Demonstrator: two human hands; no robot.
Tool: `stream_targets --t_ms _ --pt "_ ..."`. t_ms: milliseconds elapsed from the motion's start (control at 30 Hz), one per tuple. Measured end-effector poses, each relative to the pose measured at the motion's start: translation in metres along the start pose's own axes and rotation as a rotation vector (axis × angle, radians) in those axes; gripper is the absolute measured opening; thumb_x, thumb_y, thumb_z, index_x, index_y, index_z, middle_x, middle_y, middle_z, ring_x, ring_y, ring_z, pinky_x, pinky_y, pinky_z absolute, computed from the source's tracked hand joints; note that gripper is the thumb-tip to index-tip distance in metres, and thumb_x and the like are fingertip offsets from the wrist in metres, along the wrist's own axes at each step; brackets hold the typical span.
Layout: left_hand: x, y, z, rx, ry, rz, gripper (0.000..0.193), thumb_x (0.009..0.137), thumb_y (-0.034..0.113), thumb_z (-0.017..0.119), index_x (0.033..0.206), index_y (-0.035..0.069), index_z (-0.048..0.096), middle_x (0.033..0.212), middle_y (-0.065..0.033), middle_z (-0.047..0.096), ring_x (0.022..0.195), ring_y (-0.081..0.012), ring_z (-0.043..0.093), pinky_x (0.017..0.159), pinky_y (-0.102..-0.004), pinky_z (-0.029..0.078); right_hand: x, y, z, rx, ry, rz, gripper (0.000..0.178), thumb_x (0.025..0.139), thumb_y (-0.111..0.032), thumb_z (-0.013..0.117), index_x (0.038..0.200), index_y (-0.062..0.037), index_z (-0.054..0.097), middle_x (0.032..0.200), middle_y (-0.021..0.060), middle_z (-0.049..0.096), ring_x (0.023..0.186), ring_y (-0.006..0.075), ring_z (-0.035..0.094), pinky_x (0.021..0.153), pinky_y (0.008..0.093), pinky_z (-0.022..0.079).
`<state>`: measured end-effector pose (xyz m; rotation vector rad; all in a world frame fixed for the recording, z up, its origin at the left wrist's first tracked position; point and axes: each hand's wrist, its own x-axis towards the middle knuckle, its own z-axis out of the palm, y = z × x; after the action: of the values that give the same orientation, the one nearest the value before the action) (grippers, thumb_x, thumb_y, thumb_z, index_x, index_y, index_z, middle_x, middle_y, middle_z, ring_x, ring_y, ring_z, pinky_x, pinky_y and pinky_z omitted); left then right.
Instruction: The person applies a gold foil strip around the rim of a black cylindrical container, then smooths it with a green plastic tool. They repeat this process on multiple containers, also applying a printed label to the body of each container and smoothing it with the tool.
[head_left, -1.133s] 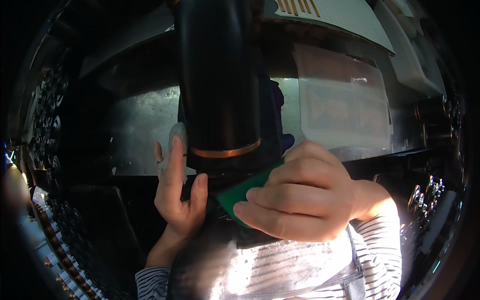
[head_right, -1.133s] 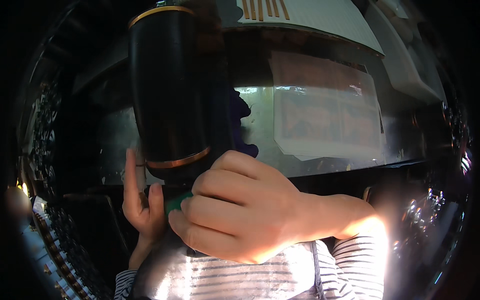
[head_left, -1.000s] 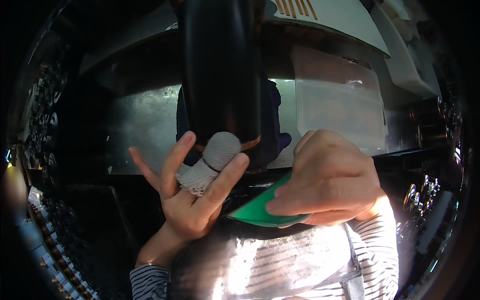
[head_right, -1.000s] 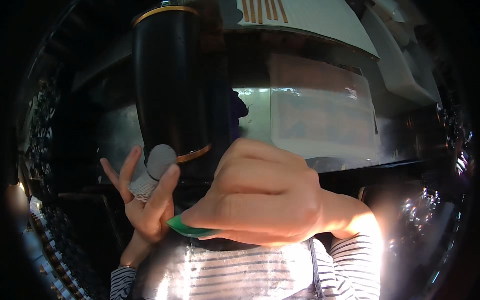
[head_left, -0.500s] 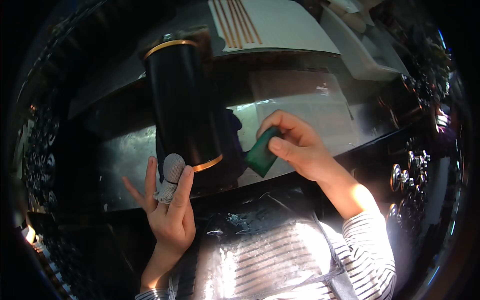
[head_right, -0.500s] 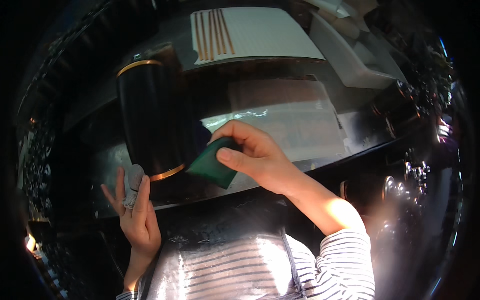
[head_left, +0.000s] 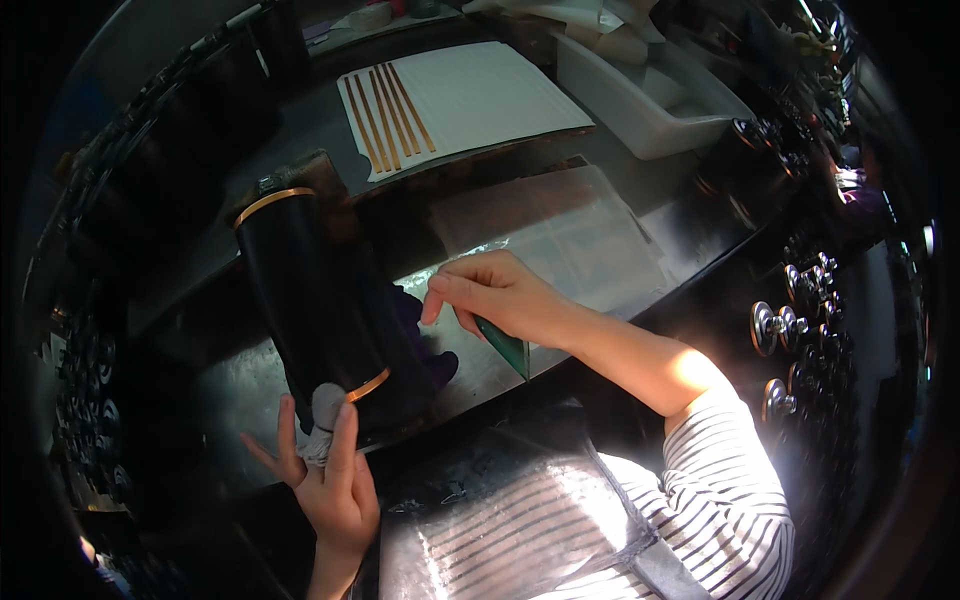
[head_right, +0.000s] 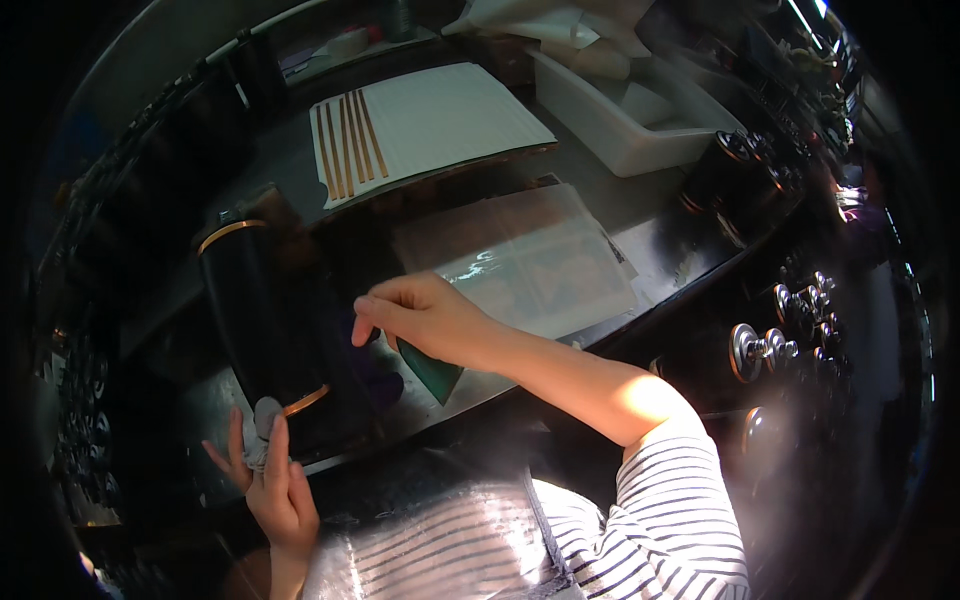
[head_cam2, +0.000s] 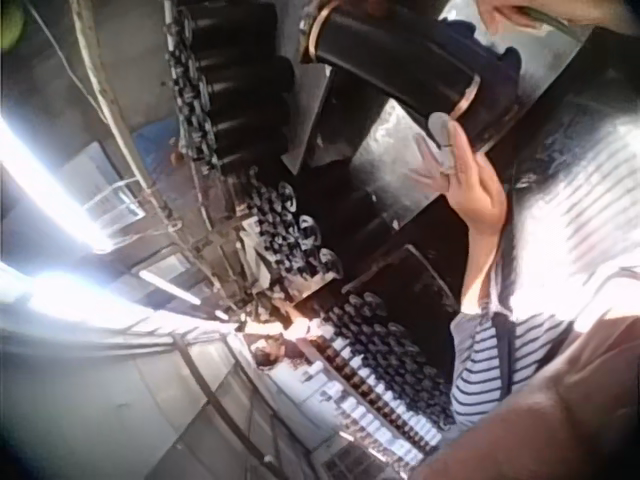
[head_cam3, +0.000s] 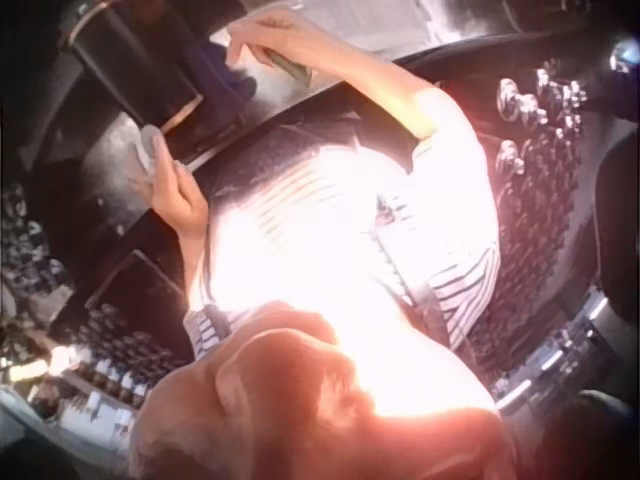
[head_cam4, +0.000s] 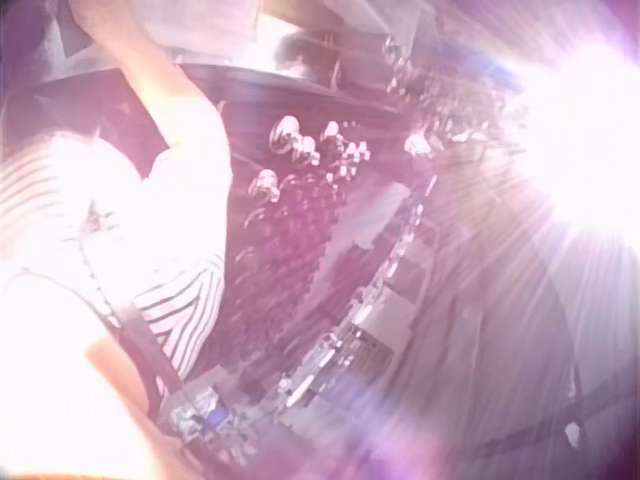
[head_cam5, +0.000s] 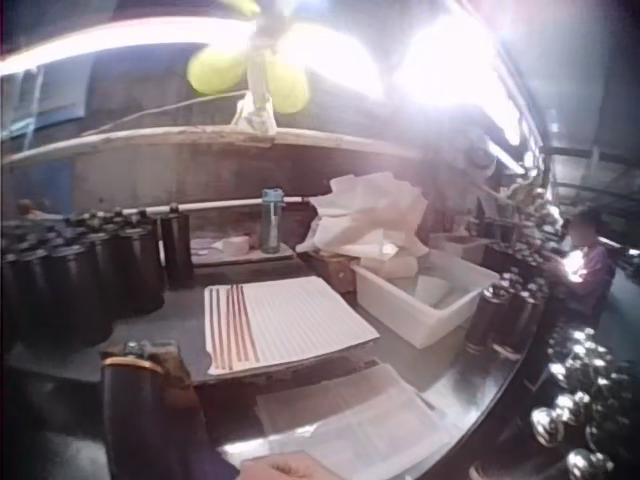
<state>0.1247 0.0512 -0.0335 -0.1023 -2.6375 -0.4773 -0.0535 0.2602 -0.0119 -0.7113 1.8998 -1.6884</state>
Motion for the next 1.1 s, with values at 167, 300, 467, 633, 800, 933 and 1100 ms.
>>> stream_targets --t_ms 167,300,467,633,800,933,1100 --pt "0.048 0.019 0.005 -0.046 -0.033 0.203 0.03 0.088 0.007 0.056 0.116 0.012 0.065 0.093 -0.006 0.07 0.127 -0.0305 0.044 0.111 -0.0632 -0.002 0.024 -0.012 -0.029 -0.195 0.176 -0.128 0.031 0.098 -0.026 0.049 0.086 -0.0053 0.068 0.057 -0.0042 0.047 0.054 0.0014 0.04 0.05 0.0197 0.03" --pt "0.068 -0.031 0.001 -0.564 0.329 -0.028 0.04 0.095 0.016 0.051 0.133 0.005 0.048 0.131 -0.0128 0.053 0.13 -0.0302 0.041 0.113 -0.05 0.025 0.043 -0.028 -0.041 -0.245 0.169 -0.22 0.021 0.095 -0.019 0.055 0.087 -0.0035 0.067 0.06 -0.0044 0.048 0.056 0.0013 0.042 0.051 0.0191 0.031" --pt "0.123 -0.063 0.008 -1.268 -0.08 -0.759 0.062 0.099 0.044 0.039 0.145 0.004 0.028 0.144 -0.0171 0.036 0.134 -0.0301 0.035 0.11 -0.0426 0.032 0.14 -0.077 -0.014 -0.678 0.114 -0.592 0.029 0.081 -0.032 0.065 0.096 -0.0063 0.066 0.076 0.0087 0.067 0.074 0.0236 0.065 0.065 0.0337 0.05" --pt "0.104 -0.063 -0.004 -1.139 -0.1 -0.469 0.066 0.097 0.049 0.039 0.144 0.004 0.028 0.142 -0.0171 0.037 0.13 -0.0311 0.039 0.109 -0.0414 0.033 0.139 -0.134 -0.001 -0.877 -0.322 -0.54 0.038 0.081 -0.046 0.063 0.099 -0.013 0.073 0.09 0.0049 0.07 0.087 0.0212 0.066 0.072 0.0346 0.051" --pt "0.118 -0.073 0.002 -1.12 -0.262 -0.336 0.066 0.097 0.048 0.039 0.144 0.004 0.028 0.142 -0.0169 0.038 0.128 -0.0306 0.041 0.108 -0.0415 0.033 0.051 -0.127 -0.016 -0.89 -0.156 -0.552 0.039 0.081 -0.045 0.062 0.082 -0.0076 0.072 0.071 0.0072 0.066 0.072 0.0254 0.064 0.067 0.0363 0.049" --pt "0.113 -0.085 -0.006 -1.064 -0.234 -0.246 0.052 0.096 0.037 0.048 0.135 0.003 0.041 0.135 -0.0169 0.045 0.121 -0.0281 0.049 0.103 -0.0406 0.039 -0.029 -0.141 -0.124 -0.895 0.439 -0.295 0.037 0.088 -0.038 0.065 0.076 -0.0029 0.068 0.058 0.001 0.056 0.05 0.0076 0.051 0.049 0.0232 0.041" --pt "0.119 -0.067 0.01 -1.243 -0.348 -0.169 0.069 0.088 0.044 0.063 0.13 -0.006 0.04 0.129 -0.0225 0.051 0.114 -0.031 0.054 0.101 -0.0393 0.044 -0.174 -0.153 -0.269 -1.369 1.124 0.246 0.041 0.079 -0.045 0.072 0.093 -0.0066 0.073 0.089 0.0084 0.071 0.082 0.017 0.067 0.074 0.0285 0.051"
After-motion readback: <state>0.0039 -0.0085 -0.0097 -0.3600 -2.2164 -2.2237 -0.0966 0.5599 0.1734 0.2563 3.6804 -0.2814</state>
